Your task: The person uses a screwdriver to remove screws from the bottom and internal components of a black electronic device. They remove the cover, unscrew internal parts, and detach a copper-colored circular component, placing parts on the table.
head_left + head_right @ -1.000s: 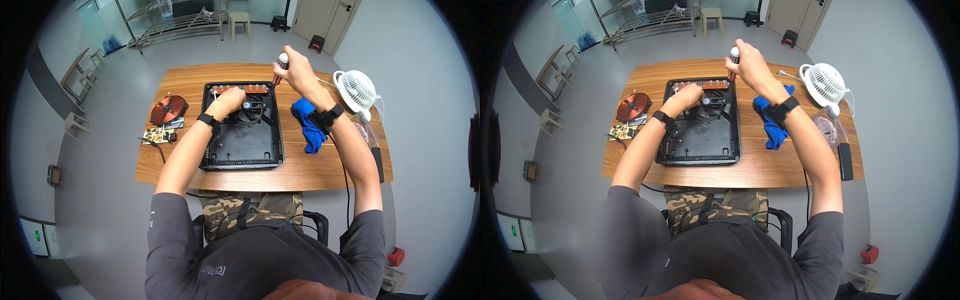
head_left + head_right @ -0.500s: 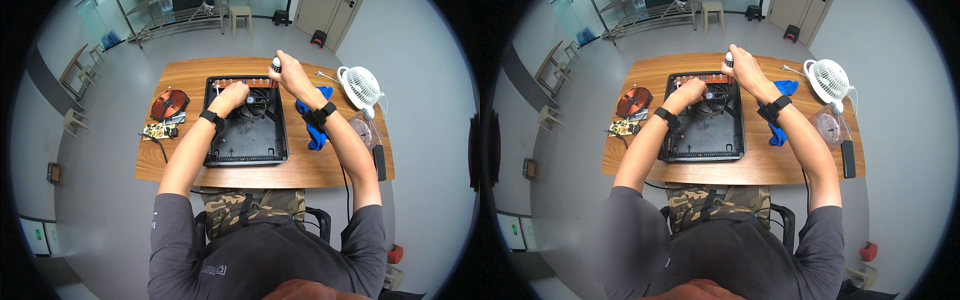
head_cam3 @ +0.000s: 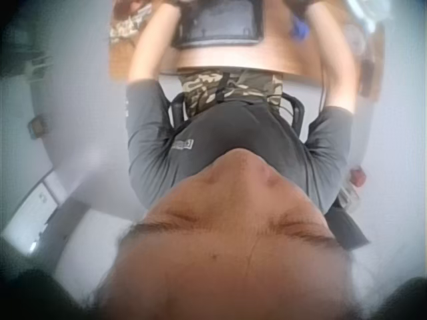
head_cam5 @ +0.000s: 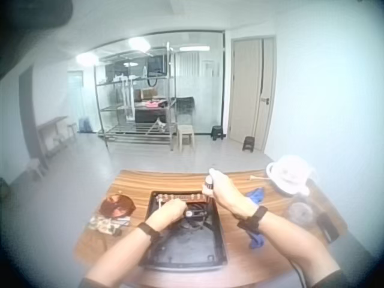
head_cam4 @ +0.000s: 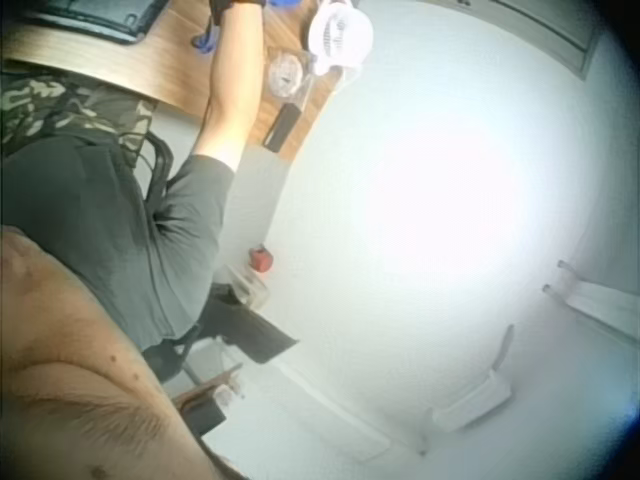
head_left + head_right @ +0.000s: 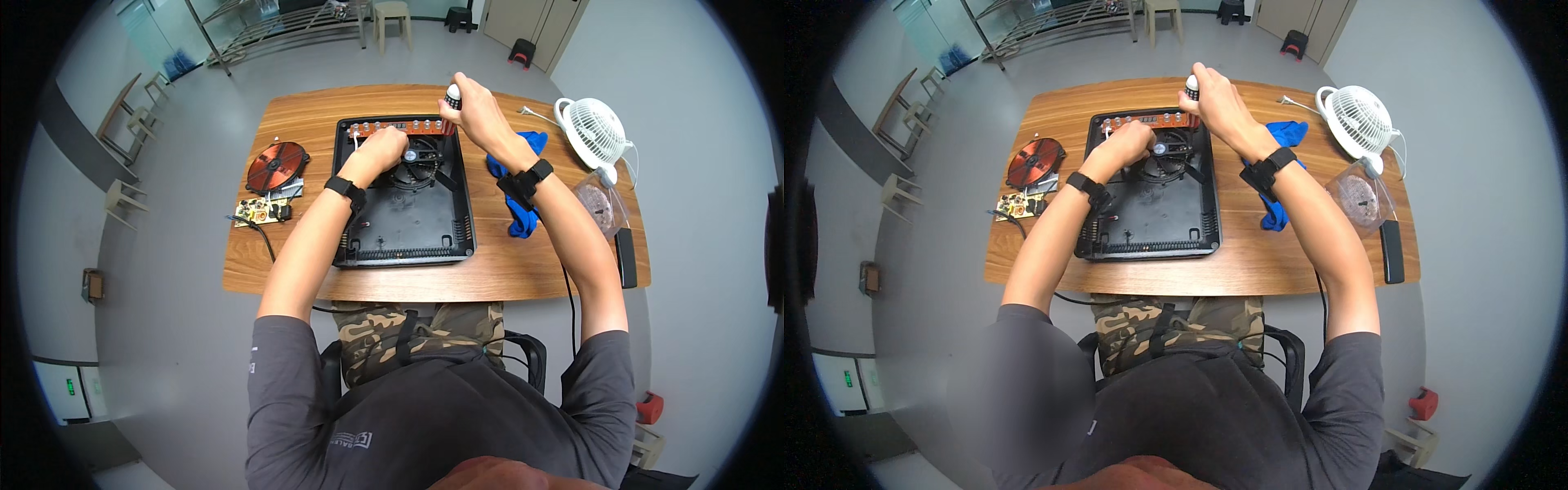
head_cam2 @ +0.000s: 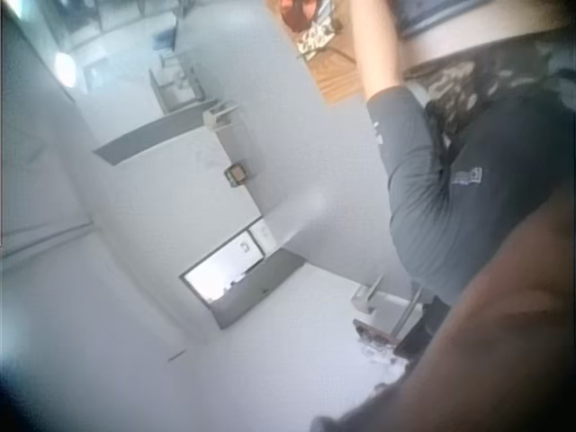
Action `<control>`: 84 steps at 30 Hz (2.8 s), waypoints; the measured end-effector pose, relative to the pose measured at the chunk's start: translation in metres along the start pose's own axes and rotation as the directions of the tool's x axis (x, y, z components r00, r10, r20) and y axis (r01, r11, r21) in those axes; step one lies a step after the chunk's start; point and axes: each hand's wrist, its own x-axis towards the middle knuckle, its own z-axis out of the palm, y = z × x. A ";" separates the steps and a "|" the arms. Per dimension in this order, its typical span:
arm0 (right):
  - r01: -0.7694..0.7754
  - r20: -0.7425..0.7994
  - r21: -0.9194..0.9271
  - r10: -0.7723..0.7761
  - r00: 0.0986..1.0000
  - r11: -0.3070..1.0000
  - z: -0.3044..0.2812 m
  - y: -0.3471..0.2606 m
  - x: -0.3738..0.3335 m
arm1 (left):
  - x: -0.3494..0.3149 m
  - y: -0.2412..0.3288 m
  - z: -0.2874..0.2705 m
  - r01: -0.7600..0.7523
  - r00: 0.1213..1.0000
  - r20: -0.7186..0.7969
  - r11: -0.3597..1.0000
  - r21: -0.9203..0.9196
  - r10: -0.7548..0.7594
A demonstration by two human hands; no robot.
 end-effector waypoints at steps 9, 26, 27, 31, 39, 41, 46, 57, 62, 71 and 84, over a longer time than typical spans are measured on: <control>-0.006 0.047 -0.057 0.009 0.999 0.998 -0.005 0.000 -0.002 | 0.004 -0.007 0.010 -0.001 1.000 -0.017 0.999 -0.037 0.000; -0.113 0.278 -0.278 0.192 0.941 0.954 -0.029 -0.025 0.014 | 0.008 -0.007 0.011 0.032 0.999 0.020 0.999 -0.003 -0.032; -0.105 0.254 -0.286 0.181 0.950 0.952 -0.026 -0.027 0.014 | 0.007 -0.008 0.010 0.034 0.999 0.021 0.999 -0.008 -0.034; -0.126 0.227 -0.297 0.198 0.954 0.947 -0.024 -0.027 0.018 | 0.004 -0.005 0.007 0.039 0.999 0.029 0.999 0.006 -0.039; -0.072 0.266 -0.304 0.157 0.951 0.950 -0.028 -0.024 0.017 | 0.001 -0.005 0.004 0.004 1.000 0.016 1.000 -0.027 -0.004; -0.080 0.312 -0.299 0.177 0.933 0.951 -0.034 -0.029 0.019 | 0.001 -0.008 0.008 -0.017 1.000 -0.001 0.999 -0.031 0.017; -0.015 0.304 -0.321 0.119 0.945 0.947 -0.026 -0.023 0.020 | 0.005 -0.010 0.012 -0.011 1.000 0.013 1.000 -0.023 0.011; 0.013 0.304 -0.279 0.075 0.950 0.960 -0.030 -0.018 0.020 | 0.001 -0.008 0.005 -0.029 0.999 0.022 0.999 -0.030 0.030; 0.013 0.352 -0.271 0.086 0.932 0.963 -0.028 -0.012 0.020 | 0.001 -0.006 0.002 -0.019 0.999 0.030 0.997 -0.070 0.021; 0.001 0.321 -0.163 0.053 0.946 0.987 -0.012 -0.018 0.022 | 0.002 -0.006 0.003 -0.028 0.998 0.048 0.999 -0.033 0.030; -0.023 0.157 -0.113 0.040 0.987 0.993 0.000 -0.012 0.019 | 0.002 -0.005 0.001 -0.065 0.997 0.036 0.996 -0.063 0.068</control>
